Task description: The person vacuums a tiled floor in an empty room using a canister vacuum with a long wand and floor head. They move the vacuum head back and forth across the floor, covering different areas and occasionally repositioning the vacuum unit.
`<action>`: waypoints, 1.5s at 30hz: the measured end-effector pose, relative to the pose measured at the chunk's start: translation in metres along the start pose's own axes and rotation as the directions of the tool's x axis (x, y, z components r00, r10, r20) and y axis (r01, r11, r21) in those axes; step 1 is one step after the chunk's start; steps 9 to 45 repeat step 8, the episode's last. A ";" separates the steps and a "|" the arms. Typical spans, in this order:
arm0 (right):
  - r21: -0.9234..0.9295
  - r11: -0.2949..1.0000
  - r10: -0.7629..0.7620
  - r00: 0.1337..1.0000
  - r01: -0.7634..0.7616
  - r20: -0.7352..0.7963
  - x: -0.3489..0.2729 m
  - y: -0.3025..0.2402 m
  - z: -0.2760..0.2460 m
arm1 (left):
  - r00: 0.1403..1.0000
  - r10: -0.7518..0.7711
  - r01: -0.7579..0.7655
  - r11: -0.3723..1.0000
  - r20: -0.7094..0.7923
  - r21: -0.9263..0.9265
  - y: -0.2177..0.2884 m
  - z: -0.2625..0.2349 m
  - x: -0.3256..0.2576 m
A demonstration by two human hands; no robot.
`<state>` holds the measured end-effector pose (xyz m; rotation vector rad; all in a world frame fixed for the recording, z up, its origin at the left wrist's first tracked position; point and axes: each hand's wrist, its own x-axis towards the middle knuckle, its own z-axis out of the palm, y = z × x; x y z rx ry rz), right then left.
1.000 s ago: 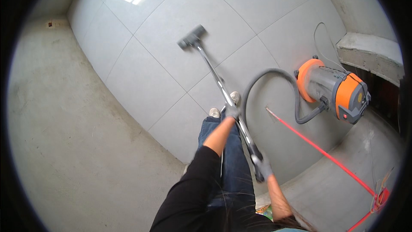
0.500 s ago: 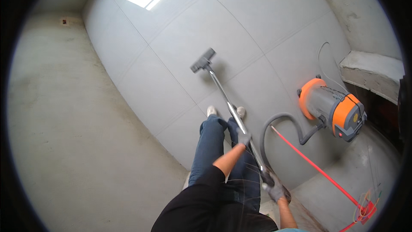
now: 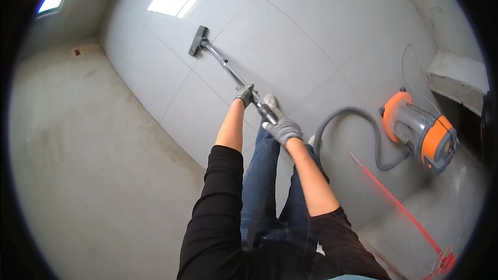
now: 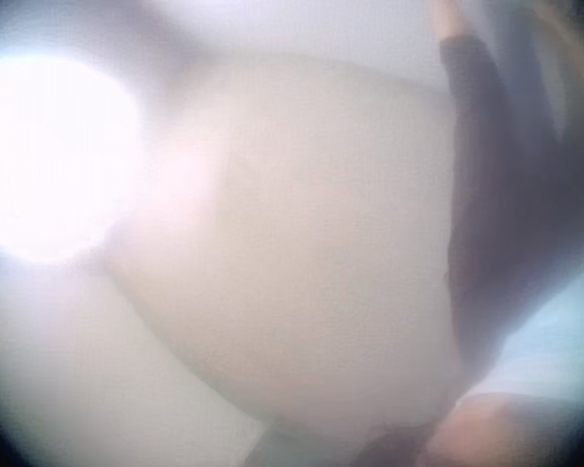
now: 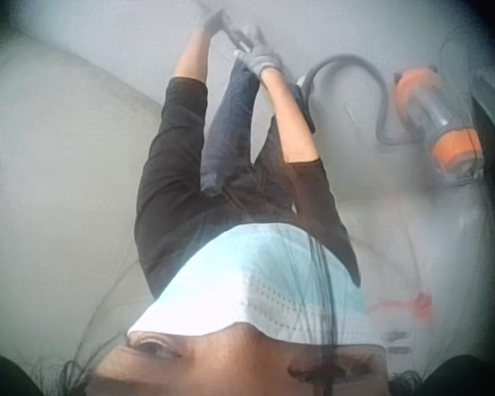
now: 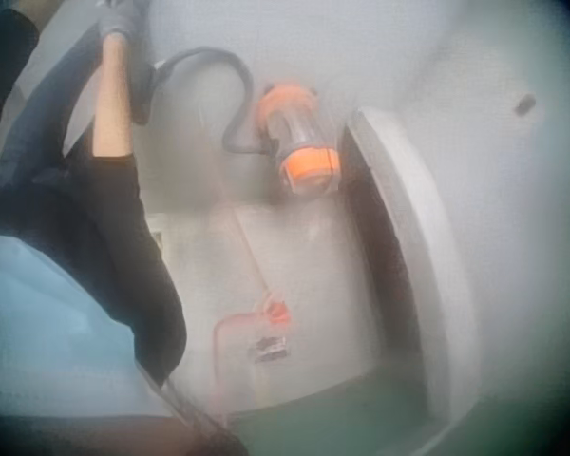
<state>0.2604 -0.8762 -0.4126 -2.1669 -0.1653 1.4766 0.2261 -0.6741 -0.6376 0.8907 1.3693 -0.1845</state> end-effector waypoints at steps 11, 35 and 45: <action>0.488 0.873 0.076 0.989 -0.004 -0.129 -0.170 0.112 -0.039 | 0.984 -0.073 0.044 0.983 0.160 0.176 -0.139 0.110 -0.059; 0.488 0.873 0.076 0.989 -0.004 -0.129 -0.170 0.112 -0.039 | 0.984 -0.073 0.044 0.983 0.160 0.176 -0.139 0.110 -0.059; 0.488 0.873 0.076 0.989 -0.004 -0.129 -0.170 0.112 -0.039 | 0.984 -0.073 0.044 0.983 0.160 0.176 -0.139 0.110 -0.059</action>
